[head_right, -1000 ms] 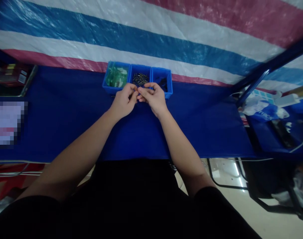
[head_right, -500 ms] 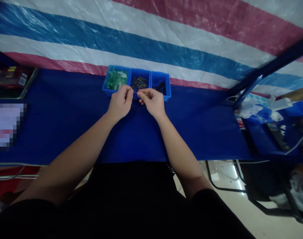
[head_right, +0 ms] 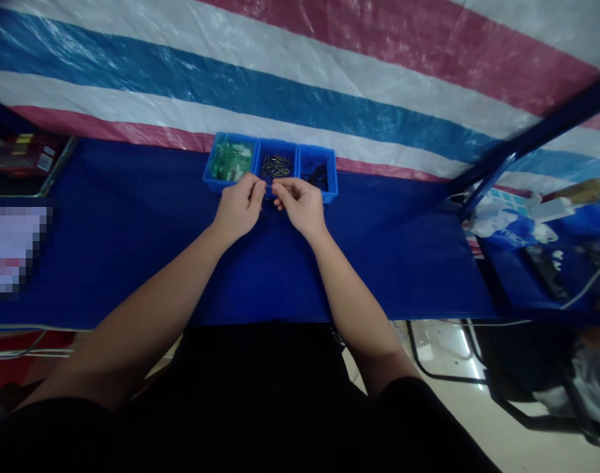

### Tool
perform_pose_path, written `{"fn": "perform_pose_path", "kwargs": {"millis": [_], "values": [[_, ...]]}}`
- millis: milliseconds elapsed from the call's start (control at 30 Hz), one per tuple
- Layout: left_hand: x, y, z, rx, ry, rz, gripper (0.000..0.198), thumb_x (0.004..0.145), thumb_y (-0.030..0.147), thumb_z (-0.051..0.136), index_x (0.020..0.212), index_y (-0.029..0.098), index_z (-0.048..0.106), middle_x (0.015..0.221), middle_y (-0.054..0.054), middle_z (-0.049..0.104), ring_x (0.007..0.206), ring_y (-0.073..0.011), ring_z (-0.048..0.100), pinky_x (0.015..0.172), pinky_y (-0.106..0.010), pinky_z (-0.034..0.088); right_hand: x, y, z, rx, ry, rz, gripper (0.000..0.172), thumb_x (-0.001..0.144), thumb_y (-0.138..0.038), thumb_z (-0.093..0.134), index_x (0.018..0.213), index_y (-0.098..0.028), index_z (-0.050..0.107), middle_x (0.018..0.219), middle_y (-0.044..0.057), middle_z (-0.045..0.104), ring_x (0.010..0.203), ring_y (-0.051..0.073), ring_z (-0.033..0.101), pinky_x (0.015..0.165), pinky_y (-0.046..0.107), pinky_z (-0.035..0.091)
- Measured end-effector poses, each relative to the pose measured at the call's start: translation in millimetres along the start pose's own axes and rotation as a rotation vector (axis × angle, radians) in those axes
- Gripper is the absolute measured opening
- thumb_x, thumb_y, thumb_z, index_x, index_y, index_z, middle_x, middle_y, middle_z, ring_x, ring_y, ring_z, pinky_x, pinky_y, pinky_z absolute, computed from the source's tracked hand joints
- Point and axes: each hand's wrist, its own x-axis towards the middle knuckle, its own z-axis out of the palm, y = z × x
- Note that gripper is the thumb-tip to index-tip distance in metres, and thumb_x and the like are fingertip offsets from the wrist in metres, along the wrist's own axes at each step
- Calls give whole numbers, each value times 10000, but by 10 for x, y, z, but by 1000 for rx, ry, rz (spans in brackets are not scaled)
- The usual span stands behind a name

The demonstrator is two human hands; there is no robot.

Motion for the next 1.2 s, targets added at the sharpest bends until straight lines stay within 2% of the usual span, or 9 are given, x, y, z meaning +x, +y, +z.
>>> {"fn": "perform_pose_path", "kwargs": {"millis": [100, 200, 367, 467, 667, 800, 1000, 1100, 1200], "values": [[7, -10, 9, -9, 20, -12, 333, 1047, 421, 365, 859, 195, 521, 660, -21, 580, 575, -140, 551, 616, -279, 396, 1, 13, 11, 32, -25, -13, 514, 742, -555, 793, 1023, -138, 683, 813, 27, 680, 690, 102, 649, 649, 239, 578], [0, -6, 2, -51, 42, -10, 343, 1045, 443, 365, 884, 198, 542, 666, -20, 587, 582, -137, 550, 616, -277, 395, -2, 10, 12, 39, -40, -17, 500, 748, -580, 777, 952, -134, 683, 768, 25, 672, 638, 96, 635, 594, 229, 561], [-19, 11, -11, -122, -16, 11, 270, 1033, 440, 411, 1019, 210, 552, 689, -6, 602, 581, -130, 556, 614, -272, 416, -18, -22, -4, -23, -31, 14, 489, 826, -614, 689, 847, -126, 655, 732, 30, 650, 569, 75, 594, 508, 204, 506], [-15, 3, -2, -92, -13, 21, 266, 1033, 427, 412, 956, 204, 534, 713, -19, 616, 599, -135, 568, 613, -278, 413, -19, -20, -9, -35, -30, 14, 463, 853, -587, 675, 830, -125, 659, 739, 35, 652, 564, 72, 586, 505, 204, 502], [5, -18, 12, -19, 23, 3, 349, 1040, 447, 375, 832, 198, 505, 635, -20, 578, 561, -138, 541, 591, -280, 379, -4, 39, 7, 35, -35, -26, 444, 781, -495, 778, 1019, -130, 697, 795, 29, 686, 657, 97, 646, 612, 235, 573], [-3, -1, -2, -43, 42, -17, 402, 1037, 482, 371, 784, 195, 494, 611, -15, 559, 554, -132, 534, 584, -274, 382, -14, 18, 8, 15, -72, -25, 472, 788, -561, 752, 946, -121, 692, 759, 29, 679, 621, 90, 640, 575, 217, 560], [-19, 12, -8, -163, -21, 9, 291, 1029, 453, 418, 931, 205, 536, 687, -9, 609, 594, -127, 562, 611, -268, 420, -39, -51, -13, -78, -65, -4, 518, 847, -643, 656, 819, -126, 657, 688, 29, 639, 525, 76, 589, 460, 193, 484], [-15, -3, -3, -120, -29, 11, 321, 1031, 453, 407, 863, 202, 515, 659, -13, 597, 578, -133, 559, 602, -275, 410, -38, -43, -13, -89, -61, -5, 502, 866, -623, 647, 814, -124, 670, 684, 31, 641, 501, 73, 574, 437, 193, 464], [-9, -3, -1, -78, -20, -3, 363, 1036, 469, 382, 835, 199, 515, 637, -21, 592, 569, -146, 570, 592, -282, 403, -38, -26, 2, -61, -55, -42, 463, 861, -585, 668, 892, -124, 703, 720, 34, 667, 542, 78, 596, 495, 203, 509]]}}
